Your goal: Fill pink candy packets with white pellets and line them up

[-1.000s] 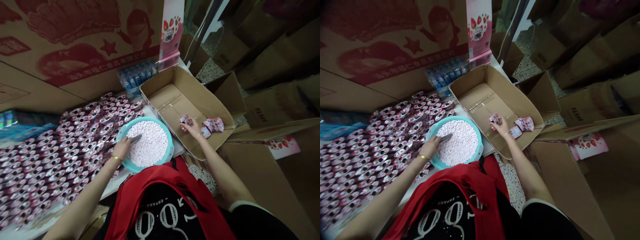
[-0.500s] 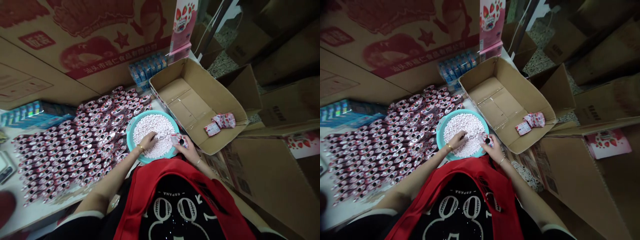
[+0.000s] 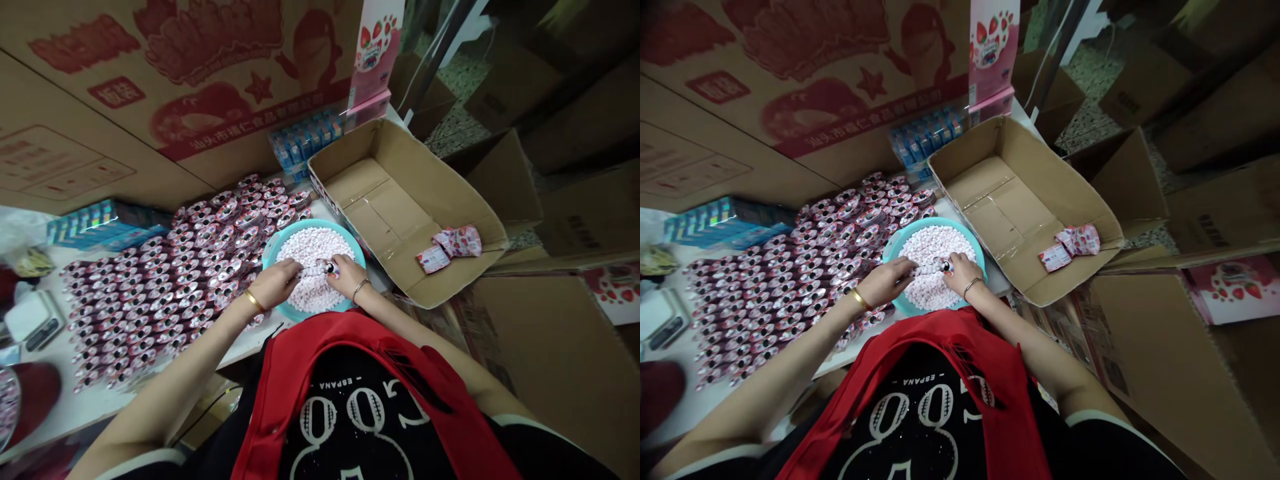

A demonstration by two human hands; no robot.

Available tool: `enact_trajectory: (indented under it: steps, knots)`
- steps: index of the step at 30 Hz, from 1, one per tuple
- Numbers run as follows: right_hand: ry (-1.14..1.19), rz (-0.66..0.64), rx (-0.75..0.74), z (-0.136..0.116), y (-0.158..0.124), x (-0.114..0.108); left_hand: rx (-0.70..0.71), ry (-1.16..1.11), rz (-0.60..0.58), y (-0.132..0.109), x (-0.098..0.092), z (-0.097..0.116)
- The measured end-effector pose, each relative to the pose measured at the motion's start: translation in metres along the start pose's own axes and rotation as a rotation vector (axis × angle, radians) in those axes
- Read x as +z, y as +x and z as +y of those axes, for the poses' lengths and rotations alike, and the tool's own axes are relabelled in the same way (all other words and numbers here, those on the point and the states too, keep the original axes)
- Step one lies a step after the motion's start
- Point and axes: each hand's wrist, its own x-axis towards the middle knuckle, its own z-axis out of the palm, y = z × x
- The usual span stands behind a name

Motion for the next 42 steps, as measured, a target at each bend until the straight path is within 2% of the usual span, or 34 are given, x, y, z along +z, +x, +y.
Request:
enact_trajectory:
  steps: [5, 9, 11, 14, 16, 18, 20, 22, 24, 26, 29, 32, 35, 39, 42]
  knots:
    - [-0.112, -0.061, -0.004, -0.004, -0.001, 0.002, -0.194, 0.257, -0.092, 0.010, -0.008, 0.041]
    - [-0.073, -0.071, -0.028, -0.001, -0.003, 0.008, -0.164, 0.396, -0.132, 0.014, -0.015, 0.066]
    - [-0.021, -0.040, -0.051, 0.002, -0.005, 0.009, -0.127, 0.404, -0.104, 0.012, -0.017, 0.062]
    - [0.087, 0.052, -0.085, 0.013, -0.009, 0.007, -0.142, 0.344, 0.004, 0.004, -0.009, 0.028]
    - [0.170, 0.113, -0.097, 0.022, -0.013, 0.002, -0.189, 0.272, 0.026, -0.001, 0.008, -0.005]
    - [0.254, 0.154, -0.094, 0.031, -0.019, -0.002, -0.241, 0.171, -0.023, -0.001, 0.035, -0.032]
    - [0.345, 0.186, -0.082, 0.040, -0.024, -0.006, -0.274, 0.073, -0.083, 0.005, 0.067, -0.047]
    - [0.443, 0.224, -0.068, 0.048, -0.030, -0.007, -0.249, -0.005, -0.108, 0.018, 0.098, -0.049]
    - [0.538, 0.261, -0.042, 0.053, -0.035, -0.006, -0.200, -0.054, -0.097, 0.036, 0.123, -0.043]
    - [0.623, 0.291, -0.010, 0.057, -0.039, -0.005, -0.155, -0.103, -0.078, 0.052, 0.140, -0.034]
    - [0.688, 0.327, 0.042, 0.060, -0.045, -0.002, -0.110, -0.171, -0.049, 0.067, 0.152, -0.024]
    - [0.672, 0.338, 0.067, 0.061, -0.047, -0.001, -0.082, -0.227, -0.027, 0.066, 0.151, -0.024]
    - [0.616, 0.329, 0.056, 0.062, -0.046, -0.001, -0.040, -0.292, 0.025, 0.050, 0.133, -0.031]
    - [0.427, 0.315, 0.045, 0.056, -0.039, -0.003, 0.064, -0.348, 0.138, 0.020, 0.087, -0.036]
    - [0.248, 0.269, 0.001, 0.044, -0.032, -0.006, 0.096, -0.282, 0.158, 0.005, 0.049, -0.026]
